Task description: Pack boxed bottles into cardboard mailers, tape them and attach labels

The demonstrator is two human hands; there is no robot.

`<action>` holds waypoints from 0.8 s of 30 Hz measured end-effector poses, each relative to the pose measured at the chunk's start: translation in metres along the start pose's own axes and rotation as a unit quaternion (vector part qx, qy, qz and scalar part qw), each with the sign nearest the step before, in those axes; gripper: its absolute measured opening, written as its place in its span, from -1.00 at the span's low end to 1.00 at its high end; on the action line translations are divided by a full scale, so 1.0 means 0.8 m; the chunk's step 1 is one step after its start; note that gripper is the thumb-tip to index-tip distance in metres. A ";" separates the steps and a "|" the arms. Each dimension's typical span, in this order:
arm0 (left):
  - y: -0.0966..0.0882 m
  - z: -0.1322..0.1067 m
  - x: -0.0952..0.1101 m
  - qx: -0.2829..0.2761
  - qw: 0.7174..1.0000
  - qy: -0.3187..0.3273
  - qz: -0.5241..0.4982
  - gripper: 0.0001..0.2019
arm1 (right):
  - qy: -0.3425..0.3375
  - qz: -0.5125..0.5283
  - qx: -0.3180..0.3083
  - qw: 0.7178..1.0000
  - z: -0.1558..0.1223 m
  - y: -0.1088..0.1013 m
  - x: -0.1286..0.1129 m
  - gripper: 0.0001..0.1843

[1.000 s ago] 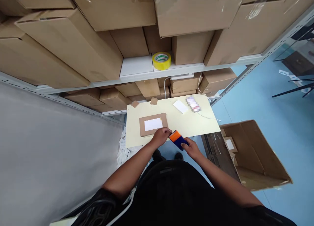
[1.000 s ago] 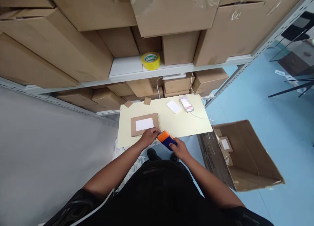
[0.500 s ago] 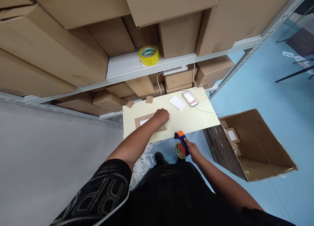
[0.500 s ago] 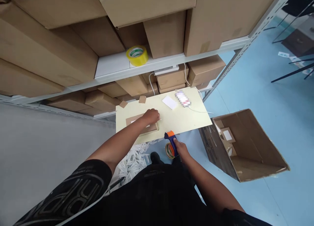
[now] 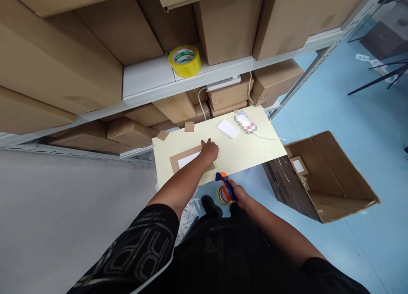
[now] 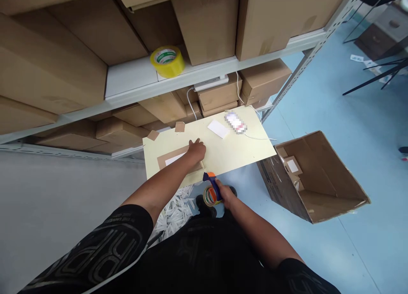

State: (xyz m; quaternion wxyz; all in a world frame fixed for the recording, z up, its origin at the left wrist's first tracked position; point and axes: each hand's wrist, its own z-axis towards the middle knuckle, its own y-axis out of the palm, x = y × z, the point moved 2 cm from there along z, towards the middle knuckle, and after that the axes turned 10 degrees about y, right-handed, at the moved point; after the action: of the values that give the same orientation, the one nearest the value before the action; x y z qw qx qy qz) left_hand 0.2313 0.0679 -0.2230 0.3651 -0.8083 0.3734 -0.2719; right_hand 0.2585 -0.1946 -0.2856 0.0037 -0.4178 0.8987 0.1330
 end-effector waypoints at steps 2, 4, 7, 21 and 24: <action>-0.005 -0.012 -0.002 0.066 0.997 0.005 -0.031 -0.56 | 0.015 0.002 0.014 1.000 0.000 0.005 0.001 -0.41; -0.010 -0.035 -0.013 0.157 0.986 -0.008 -0.062 -0.58 | 0.023 0.012 0.006 1.000 0.000 0.012 0.003 -0.41; -0.006 -0.093 -0.051 0.274 0.955 -0.086 -0.073 -0.58 | 0.036 0.025 -0.027 0.999 0.001 0.021 0.006 -0.42; 0.143 -0.309 -0.082 0.188 0.973 -0.039 -0.127 -0.14 | -0.010 0.019 -0.053 0.998 0.016 0.072 -0.095 -0.40; 0.146 -0.294 -0.056 0.232 0.971 -0.013 -0.054 -0.12 | -0.028 -0.056 -0.035 0.997 0.025 0.089 -0.148 -0.45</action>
State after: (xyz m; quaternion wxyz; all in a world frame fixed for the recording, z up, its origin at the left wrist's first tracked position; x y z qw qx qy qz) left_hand -0.0092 -0.0400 -0.1858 0.5325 -0.7239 0.2505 -0.3600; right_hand 0.2795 -0.0571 -0.2744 0.0219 -0.4636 0.8682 0.1756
